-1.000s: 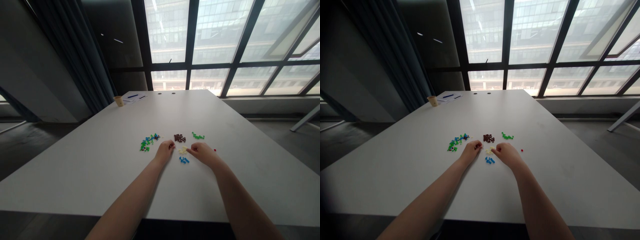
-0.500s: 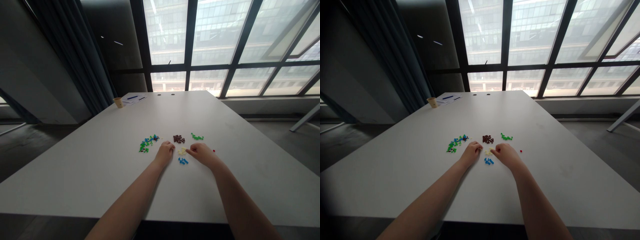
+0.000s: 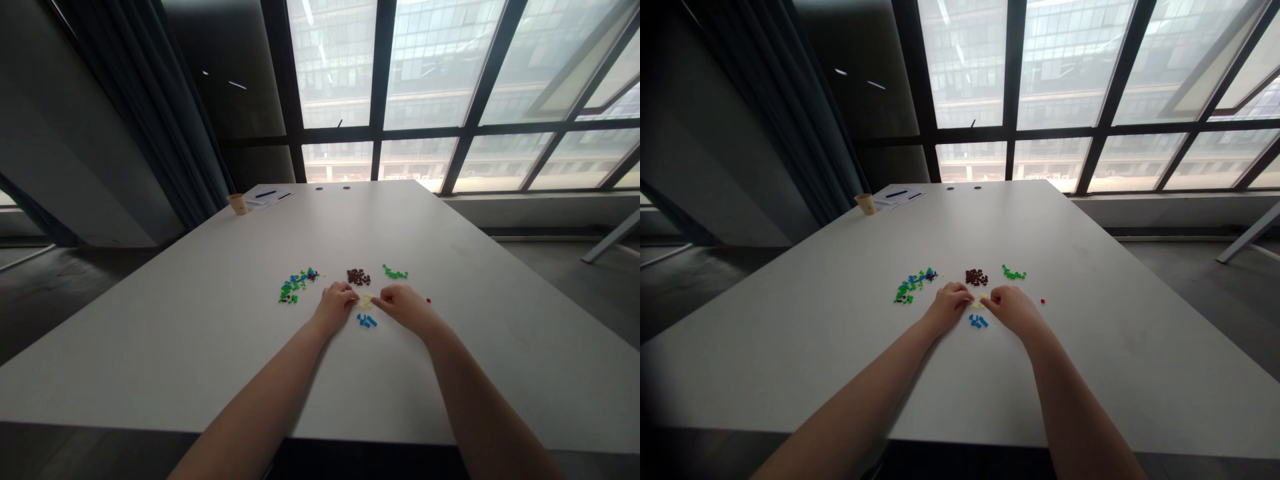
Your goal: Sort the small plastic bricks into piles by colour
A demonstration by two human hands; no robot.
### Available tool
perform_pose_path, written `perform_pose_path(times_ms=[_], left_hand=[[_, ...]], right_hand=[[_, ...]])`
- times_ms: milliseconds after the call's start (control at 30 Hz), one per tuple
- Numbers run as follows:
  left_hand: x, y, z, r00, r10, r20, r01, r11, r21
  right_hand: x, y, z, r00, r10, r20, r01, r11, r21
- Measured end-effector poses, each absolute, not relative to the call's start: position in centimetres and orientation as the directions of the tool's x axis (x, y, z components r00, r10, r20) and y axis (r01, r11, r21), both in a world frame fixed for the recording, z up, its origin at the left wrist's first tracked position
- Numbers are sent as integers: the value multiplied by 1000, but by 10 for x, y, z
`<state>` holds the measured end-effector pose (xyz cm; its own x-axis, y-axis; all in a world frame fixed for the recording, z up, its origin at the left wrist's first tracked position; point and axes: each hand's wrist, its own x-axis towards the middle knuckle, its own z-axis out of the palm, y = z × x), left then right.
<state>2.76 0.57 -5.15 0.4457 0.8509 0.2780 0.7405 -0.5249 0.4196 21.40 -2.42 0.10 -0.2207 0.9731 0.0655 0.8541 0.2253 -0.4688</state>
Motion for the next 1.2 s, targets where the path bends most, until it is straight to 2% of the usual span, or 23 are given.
perform_pose_path(times_ms=[567,867,1200], left_hand=[[28,6,-48,359,881,307,716,-471,514],[23,0,-40,470,829,305,688,-560,462],[23,5,-48,431,855,289,712,-518,474]], right_hand=[[213,-25,2,-224,973,57,853,224,-471],[216,-22,-1,-233,970,69,850,237,-470],[215,-24,1,-232,969,83,843,243,-480]])
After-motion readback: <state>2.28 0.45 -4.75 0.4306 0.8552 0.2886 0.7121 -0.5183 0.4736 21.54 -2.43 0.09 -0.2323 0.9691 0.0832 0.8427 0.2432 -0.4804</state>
